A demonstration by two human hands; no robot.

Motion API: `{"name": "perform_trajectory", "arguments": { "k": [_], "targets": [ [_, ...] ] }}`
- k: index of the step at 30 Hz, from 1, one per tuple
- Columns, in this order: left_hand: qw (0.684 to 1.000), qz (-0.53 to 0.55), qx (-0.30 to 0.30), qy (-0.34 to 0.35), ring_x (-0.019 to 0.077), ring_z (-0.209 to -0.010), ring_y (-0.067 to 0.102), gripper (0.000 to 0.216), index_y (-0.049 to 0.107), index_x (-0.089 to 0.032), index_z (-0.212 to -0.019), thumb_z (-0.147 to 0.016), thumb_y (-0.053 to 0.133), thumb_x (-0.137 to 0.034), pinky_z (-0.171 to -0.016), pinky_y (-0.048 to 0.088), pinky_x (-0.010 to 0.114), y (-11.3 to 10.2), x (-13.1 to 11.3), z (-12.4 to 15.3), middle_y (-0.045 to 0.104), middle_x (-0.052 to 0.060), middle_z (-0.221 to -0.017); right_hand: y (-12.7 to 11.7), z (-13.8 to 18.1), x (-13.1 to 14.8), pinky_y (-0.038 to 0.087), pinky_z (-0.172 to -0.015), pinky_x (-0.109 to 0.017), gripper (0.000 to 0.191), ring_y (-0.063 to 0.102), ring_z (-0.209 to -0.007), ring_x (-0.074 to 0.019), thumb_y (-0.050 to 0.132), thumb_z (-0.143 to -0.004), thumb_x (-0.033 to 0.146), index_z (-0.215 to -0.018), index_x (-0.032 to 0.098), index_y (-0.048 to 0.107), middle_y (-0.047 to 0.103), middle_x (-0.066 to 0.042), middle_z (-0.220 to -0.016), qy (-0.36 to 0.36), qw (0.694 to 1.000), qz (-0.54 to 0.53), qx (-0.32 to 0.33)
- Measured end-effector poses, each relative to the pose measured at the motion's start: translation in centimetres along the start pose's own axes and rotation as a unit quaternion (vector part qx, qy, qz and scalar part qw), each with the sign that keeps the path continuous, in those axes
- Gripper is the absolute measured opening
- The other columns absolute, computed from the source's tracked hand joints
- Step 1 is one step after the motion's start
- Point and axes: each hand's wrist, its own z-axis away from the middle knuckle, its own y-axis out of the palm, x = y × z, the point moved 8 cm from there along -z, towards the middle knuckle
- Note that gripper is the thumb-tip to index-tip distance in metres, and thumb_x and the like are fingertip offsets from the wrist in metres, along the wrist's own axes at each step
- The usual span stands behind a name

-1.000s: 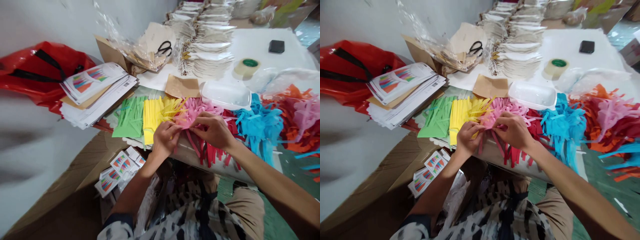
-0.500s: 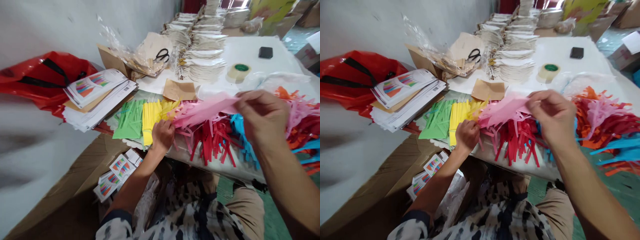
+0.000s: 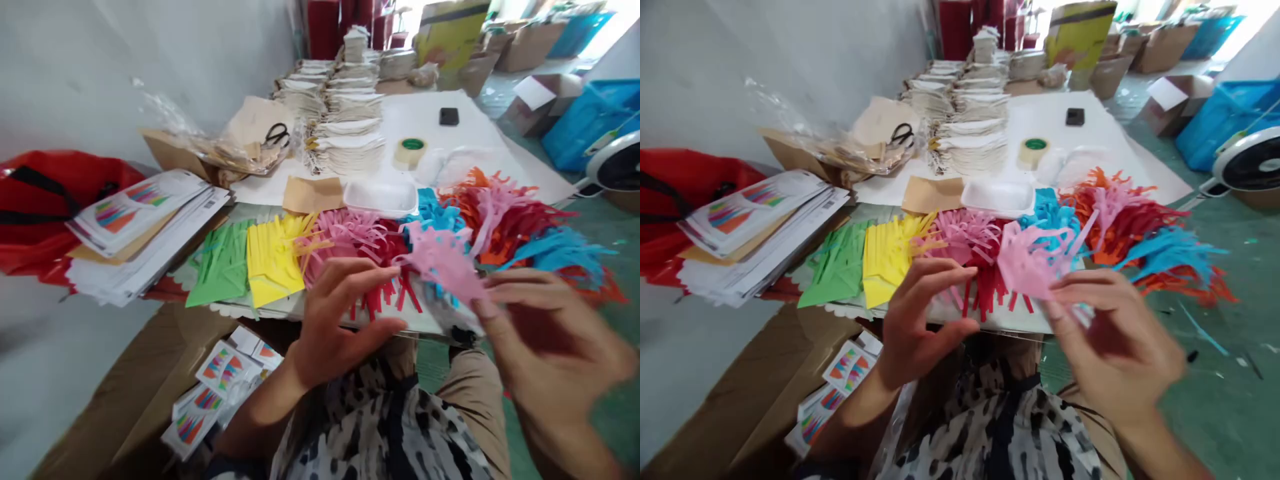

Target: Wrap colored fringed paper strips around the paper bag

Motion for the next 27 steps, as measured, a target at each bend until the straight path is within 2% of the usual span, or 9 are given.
{"name": "perform_trajectory", "arguments": {
  "k": [3,5,9,12,14,18,22,24,27],
  "targets": [
    [0.999,0.024,0.034,0.021,0.0257,-0.116,0.067,0.047,0.066,-0.029,-0.13,-0.091,0.076,-0.053,-0.1,0.057,0.043,3.3,-1.8,-0.8,0.071,0.009,-0.12,-0.3,2.4,0.4,0.053,-0.077,-0.061,0.035,0.067,-0.086,-0.0365,0.08,-0.08,0.02,-0.102,0.047,0.077,0.072,-0.004,-0.089,0.019,0.999,0.013,-0.027],
    [0.999,0.036,0.033,0.019,0.0241,-0.11,0.068,0.032,0.068,-0.027,-0.114,-0.091,0.077,-0.048,-0.096,0.058,0.041,4.6,-2.0,-1.0,0.073,0.007,-0.113,-0.3,3.5,-0.3,0.054,-0.077,-0.059,0.033,0.068,-0.088,-0.0364,0.078,-0.082,0.022,-0.103,0.047,0.076,0.072,-0.004,-0.09,0.046,0.999,-0.009,0.018],
    [0.981,0.139,0.138,0.008,0.0209,-0.098,0.068,0.012,0.062,-0.025,-0.091,-0.095,0.073,-0.028,-0.092,0.057,0.038,6.5,-2.1,-1.0,0.073,0.005,-0.101,-1.9,4.1,-1.2,0.051,-0.104,-0.054,0.039,0.063,-0.121,-0.0348,0.074,-0.09,0.032,-0.128,0.038,0.069,0.071,-0.009,-0.119,0.055,0.993,-0.059,0.091],
    [0.922,0.265,0.28,-0.044,0.0194,-0.082,0.066,0.012,0.06,-0.024,-0.091,-0.096,0.067,-0.032,-0.077,0.057,0.034,8.1,-2.6,-0.5,0.069,0.004,-0.086,-1.5,3.7,-1.8,0.037,-0.122,-0.053,0.069,0.047,-0.145,-0.0352,0.064,-0.096,0.059,-0.158,0.033,0.046,0.054,-0.012,-0.154,0.076,0.969,-0.11,0.208],
    [0.871,0.328,0.352,-0.097,0.017,-0.069,0.06,0.021,0.06,-0.022,-0.086,-0.095,0.068,-0.039,-0.066,0.052,0.031,8.9,-2.7,0.0,0.063,0.002,-0.075,0.0,4.1,-2.3,0.038,-0.122,-0.05,0.074,0.047,-0.146,-0.0342,0.058,-0.097,0.068,-0.16,0.031,0.042,0.052,-0.012,-0.157,0.099,0.931,-0.137,0.323],
    [0.769,0.423,0.415,-0.24,0.009,-0.056,0.049,0.033,0.055,-0.018,-0.082,-0.091,0.075,-0.042,-0.051,0.039,0.021,9.9,-1.4,1.2,0.054,-0.002,-0.067,0.7,5.4,-4.7,0.054,-0.095,-0.034,0.045,0.066,-0.108,-0.0253,0.07,-0.093,0.059,-0.115,0.019,0.071,0.07,-0.008,-0.114,0.191,0.884,-0.199,0.377],
    [0.677,0.458,0.462,-0.345,0.0058,-0.049,0.051,0.038,0.056,-0.019,-0.101,-0.085,0.085,-0.038,-0.045,0.037,0.015,10.6,1.1,1.6,0.06,-0.004,-0.07,-0.5,6.3,-7.0,0.048,-0.065,-0.024,0.037,0.058,-0.074,-0.0145,0.074,-0.091,0.052,-0.089,0.016,0.068,0.059,-0.001,-0.081,0.322,0.827,-0.289,0.359],
    [0.695,0.417,0.477,-0.342,0.0066,-0.049,0.054,0.051,0.056,-0.021,-0.124,-0.085,0.085,-0.035,-0.046,0.041,0.015,10.6,3.1,0.6,0.064,-0.004,-0.074,-1.3,5.7,-8.2,0.046,-0.062,-0.023,0.034,0.056,-0.071,-0.0129,0.073,-0.093,0.05,-0.096,0.017,0.069,0.058,-0.001,-0.081,0.36,0.821,-0.27,0.352],
    [0.788,0.293,0.464,-0.279,0.0091,-0.055,0.059,0.065,0.052,-0.023,-0.146,-0.089,0.081,-0.035,-0.051,0.048,0.018,10.3,6.2,-2.0,0.064,-0.005,-0.076,-2.0,4.3,-10.6,0.041,-0.052,-0.021,0.033,0.048,-0.06,-0.0097,0.074,-0.091,0.05,-0.086,0.02,0.062,0.049,0.004,-0.074,0.376,0.843,-0.173,0.344]
  ]
}}
